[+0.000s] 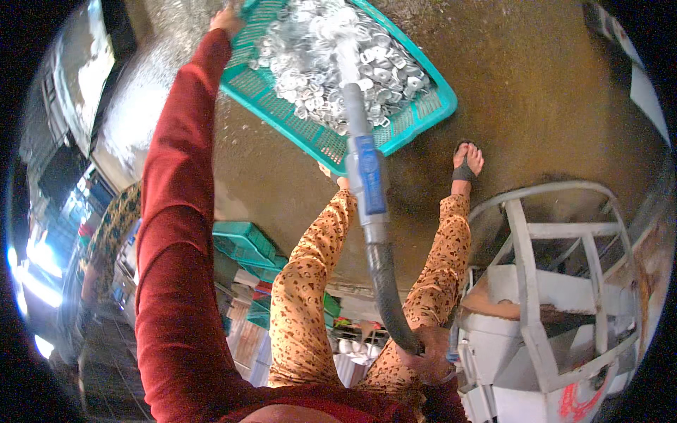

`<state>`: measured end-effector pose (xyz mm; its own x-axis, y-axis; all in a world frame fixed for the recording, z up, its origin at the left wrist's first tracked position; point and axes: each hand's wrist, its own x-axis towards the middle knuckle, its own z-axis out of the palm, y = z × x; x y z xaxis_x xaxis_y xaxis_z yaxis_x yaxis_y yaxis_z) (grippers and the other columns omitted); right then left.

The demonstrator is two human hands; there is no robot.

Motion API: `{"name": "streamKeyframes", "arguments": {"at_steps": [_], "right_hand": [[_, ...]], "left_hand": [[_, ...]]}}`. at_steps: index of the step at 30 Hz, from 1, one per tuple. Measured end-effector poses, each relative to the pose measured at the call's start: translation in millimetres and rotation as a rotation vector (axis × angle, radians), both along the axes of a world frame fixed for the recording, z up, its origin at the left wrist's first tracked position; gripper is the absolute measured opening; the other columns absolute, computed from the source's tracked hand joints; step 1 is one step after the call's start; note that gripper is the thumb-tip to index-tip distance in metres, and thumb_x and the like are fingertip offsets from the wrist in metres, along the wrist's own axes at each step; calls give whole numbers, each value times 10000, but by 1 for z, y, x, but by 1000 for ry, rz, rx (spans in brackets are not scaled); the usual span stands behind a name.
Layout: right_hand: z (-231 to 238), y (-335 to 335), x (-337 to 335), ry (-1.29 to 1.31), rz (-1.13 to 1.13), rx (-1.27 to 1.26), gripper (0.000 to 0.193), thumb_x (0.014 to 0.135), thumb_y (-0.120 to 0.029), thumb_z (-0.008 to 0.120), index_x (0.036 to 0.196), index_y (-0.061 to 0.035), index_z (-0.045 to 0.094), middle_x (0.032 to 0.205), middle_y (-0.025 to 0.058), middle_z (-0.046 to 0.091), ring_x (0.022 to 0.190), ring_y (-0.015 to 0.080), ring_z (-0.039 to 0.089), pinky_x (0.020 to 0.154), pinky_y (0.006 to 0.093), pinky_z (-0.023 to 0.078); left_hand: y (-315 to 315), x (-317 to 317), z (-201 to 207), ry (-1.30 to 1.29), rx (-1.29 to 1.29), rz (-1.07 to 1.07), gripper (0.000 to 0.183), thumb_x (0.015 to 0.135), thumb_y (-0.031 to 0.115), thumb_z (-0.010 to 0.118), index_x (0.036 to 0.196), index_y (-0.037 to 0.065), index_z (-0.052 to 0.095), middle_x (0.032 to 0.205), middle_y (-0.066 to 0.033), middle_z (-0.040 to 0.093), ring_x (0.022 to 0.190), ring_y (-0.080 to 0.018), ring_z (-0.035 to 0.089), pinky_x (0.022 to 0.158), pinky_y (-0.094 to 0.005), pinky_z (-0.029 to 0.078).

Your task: The person sorts metal parts by hand from a pile on the floor into a green basket, then carries the basket across the floor to a water source and washes the metal parts using a hose.

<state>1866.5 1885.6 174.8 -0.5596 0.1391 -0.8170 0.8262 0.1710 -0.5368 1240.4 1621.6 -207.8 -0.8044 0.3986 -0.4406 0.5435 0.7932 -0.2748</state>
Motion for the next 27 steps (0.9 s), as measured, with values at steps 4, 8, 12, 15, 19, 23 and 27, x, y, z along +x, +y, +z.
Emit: {"name": "streamKeyframes", "arguments": {"at_steps": [4, 8, 12, 15, 19, 23, 27], "right_hand": [[-4, 7, 45, -117, -27, -129, 181, 577, -193, 675, 617, -77, 542, 581, 77, 542, 523, 253, 517, 497, 368, 384], [-17, 6, 73, 23, -63, 82, 185, 575, -97, 660, 655, -55, 499, 570, 70, 492, 505, 237, 473, 475, 339, 355], [3, 4, 68, -228, -76, -18, 220, 635, -169, 688, 727, -64, 519, 613, 61, 503, 534, 164, 495, 487, 308, 388], [-1, 6, 58, -153, -17, 31, 213, 642, -170, 653, 739, -57, 501, 594, 51, 476, 515, 165, 472, 496, 301, 382], [-20, -3, 40, -184, 77, 30, 202, 650, -161, 625, 724, -49, 474, 567, 42, 461, 496, 167, 459, 499, 310, 385], [-25, 15, -3, -413, 11, 8, 176, 652, -136, 619, 698, -49, 474, 561, 43, 493, 503, 140, 492, 484, 305, 397], [-23, 37, 5, -347, 90, 77, 139, 647, -86, 632, 681, -30, 509, 534, 28, 484, 485, 104, 480, 477, 278, 404]], "left_hand": [[26, 91, -34, -231, 247, 262, 554, 684, 416, 625, 1123, 94, 520, 1065, -178, 578, 1008, -325, 546, 862, -391, 430], [47, 180, 51, -159, 316, 198, 414, 802, 413, 522, 1009, 56, 552, 956, -206, 595, 909, -377, 562, 780, -453, 435], [67, 249, 197, -310, 342, 240, 379, 807, 381, 567, 1008, 60, 551, 864, -210, 602, 823, -358, 595, 689, -414, 462], [46, 206, 127, -250, 426, 220, 354, 785, 354, 593, 962, 52, 539, 835, -206, 614, 813, -382, 588, 704, -448, 464], [-9, 163, 18, -267, 438, 254, 437, 751, 331, 610, 1063, 48, 493, 1005, -231, 571, 947, -377, 543, 811, -431, 429], [25, 286, -6, -103, 369, 149, 514, 740, 310, 588, 1094, -31, 437, 934, -231, 571, 838, -373, 559, 705, -444, 448], [83, 513, 41, -1696, 615, 1666, 400, 830, 333, 487, 1076, 18, 497, 747, -136, 594, 659, -294, 591, 630, -414, 492]]}}
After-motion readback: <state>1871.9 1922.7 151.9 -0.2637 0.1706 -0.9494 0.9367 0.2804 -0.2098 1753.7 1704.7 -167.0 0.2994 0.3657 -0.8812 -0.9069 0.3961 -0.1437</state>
